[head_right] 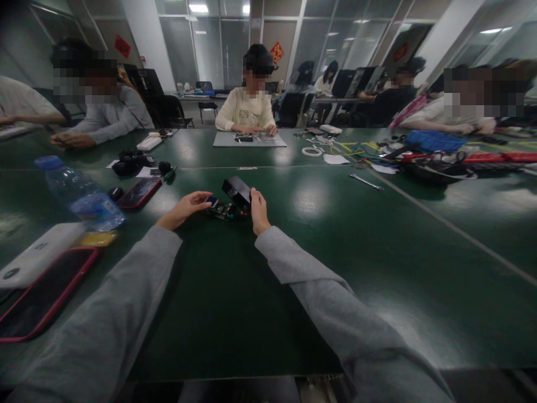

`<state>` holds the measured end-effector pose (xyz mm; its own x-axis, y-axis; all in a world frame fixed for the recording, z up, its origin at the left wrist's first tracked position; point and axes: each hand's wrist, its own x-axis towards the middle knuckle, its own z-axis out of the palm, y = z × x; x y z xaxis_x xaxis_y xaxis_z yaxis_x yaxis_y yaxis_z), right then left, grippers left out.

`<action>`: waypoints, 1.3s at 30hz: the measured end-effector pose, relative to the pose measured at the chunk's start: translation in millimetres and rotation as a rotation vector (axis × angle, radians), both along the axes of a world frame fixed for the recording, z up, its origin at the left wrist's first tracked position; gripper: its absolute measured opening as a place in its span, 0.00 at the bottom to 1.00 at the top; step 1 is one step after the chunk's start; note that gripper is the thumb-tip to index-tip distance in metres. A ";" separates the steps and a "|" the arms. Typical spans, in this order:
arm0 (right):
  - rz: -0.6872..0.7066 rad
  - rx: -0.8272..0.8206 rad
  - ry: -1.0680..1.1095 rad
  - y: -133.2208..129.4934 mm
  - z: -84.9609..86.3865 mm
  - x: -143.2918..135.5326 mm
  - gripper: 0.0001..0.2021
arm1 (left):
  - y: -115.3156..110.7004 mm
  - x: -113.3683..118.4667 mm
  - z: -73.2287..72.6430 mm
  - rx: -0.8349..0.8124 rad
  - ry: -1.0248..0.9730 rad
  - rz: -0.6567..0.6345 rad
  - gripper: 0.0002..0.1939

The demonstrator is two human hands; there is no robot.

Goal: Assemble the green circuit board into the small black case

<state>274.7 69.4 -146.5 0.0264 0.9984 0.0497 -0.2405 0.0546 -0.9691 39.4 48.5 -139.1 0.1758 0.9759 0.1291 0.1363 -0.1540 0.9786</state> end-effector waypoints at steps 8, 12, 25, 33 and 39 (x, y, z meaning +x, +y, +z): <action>0.137 -0.105 0.049 5.9 6.4 10.9 0.24 | -3.4 1.3 4.8 -0.023 -0.015 0.002 0.27; 0.258 -0.137 0.085 7.1 10.9 18.4 0.24 | -3.3 2.3 5.2 -0.022 -0.016 0.007 0.27; 0.422 -0.220 0.242 11.1 14.3 35.6 0.15 | -3.0 2.0 5.0 -0.024 0.012 0.006 0.27; 0.333 -0.210 0.195 10.0 16.2 32.0 0.10 | -1.1 1.0 1.8 -0.012 -0.003 0.004 0.27; 0.325 -0.272 0.266 9.3 17.4 30.7 0.08 | -3.4 0.9 3.9 -0.008 -0.017 -0.014 0.27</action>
